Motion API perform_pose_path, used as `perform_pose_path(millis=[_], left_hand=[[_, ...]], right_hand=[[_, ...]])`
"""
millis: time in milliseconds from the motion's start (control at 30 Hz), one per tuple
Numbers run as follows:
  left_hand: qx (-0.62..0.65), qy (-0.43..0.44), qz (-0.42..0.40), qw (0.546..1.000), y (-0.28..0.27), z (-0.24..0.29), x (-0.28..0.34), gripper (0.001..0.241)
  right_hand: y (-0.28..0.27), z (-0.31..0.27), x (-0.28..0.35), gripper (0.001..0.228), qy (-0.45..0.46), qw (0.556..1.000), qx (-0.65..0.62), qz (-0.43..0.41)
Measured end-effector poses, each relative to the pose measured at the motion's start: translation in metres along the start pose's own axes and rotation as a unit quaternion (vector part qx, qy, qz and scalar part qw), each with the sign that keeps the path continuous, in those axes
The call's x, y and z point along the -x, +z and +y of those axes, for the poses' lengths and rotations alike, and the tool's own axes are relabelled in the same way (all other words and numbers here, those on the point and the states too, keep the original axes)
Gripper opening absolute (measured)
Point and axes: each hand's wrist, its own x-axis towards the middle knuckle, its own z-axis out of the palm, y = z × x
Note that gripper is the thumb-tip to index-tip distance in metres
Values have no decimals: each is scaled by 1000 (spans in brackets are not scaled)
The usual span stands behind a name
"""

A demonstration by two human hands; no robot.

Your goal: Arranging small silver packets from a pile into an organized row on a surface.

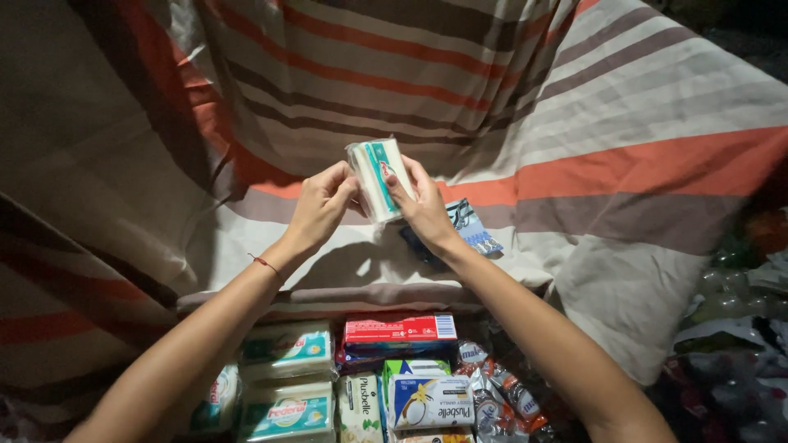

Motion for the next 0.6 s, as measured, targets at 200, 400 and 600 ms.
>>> perform_pose_path(millis=[200,400,600], left_hand=[[29,-16,-1,999,2,-4,0,23],[-54,-6,-63,997,2,1,2,31],[-86,10,-81,993,2,-10,2,30]], right_hand=[[-2,10,-1,59,-7,997,-78,-5],[-5,14,0,62,-61,996,-60,6],[-4,12,4,60,-74,996,-55,17]])
